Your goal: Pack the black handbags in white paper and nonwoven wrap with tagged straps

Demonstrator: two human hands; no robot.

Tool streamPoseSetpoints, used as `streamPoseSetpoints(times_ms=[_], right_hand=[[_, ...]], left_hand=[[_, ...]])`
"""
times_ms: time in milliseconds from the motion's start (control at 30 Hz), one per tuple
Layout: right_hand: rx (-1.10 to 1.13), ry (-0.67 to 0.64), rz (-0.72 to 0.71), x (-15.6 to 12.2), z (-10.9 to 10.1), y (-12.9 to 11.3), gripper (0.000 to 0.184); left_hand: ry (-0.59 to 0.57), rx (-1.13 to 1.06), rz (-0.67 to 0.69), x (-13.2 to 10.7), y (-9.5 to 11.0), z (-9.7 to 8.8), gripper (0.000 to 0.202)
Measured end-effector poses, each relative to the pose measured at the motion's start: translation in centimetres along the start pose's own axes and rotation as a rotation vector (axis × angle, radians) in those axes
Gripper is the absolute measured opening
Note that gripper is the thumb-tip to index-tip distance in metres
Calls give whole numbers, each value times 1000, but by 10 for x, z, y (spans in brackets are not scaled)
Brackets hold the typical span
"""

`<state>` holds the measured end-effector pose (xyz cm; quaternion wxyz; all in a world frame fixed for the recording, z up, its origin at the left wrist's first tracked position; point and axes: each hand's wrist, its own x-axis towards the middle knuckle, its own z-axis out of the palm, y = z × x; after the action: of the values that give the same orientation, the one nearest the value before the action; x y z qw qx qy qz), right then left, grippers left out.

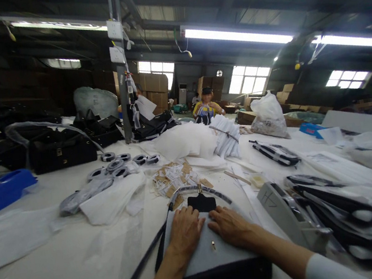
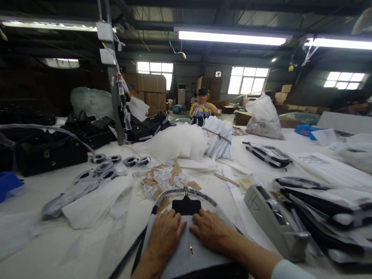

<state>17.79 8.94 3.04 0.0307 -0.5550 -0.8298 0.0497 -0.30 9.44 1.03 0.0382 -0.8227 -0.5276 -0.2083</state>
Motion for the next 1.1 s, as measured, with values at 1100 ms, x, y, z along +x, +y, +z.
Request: streamPoseSetpoints(times_ms=[1100], right_hand=[[-23, 222, 162, -1, 21, 1, 50]], left_hand=[[-106, 17, 63, 1, -6, -1, 34]])
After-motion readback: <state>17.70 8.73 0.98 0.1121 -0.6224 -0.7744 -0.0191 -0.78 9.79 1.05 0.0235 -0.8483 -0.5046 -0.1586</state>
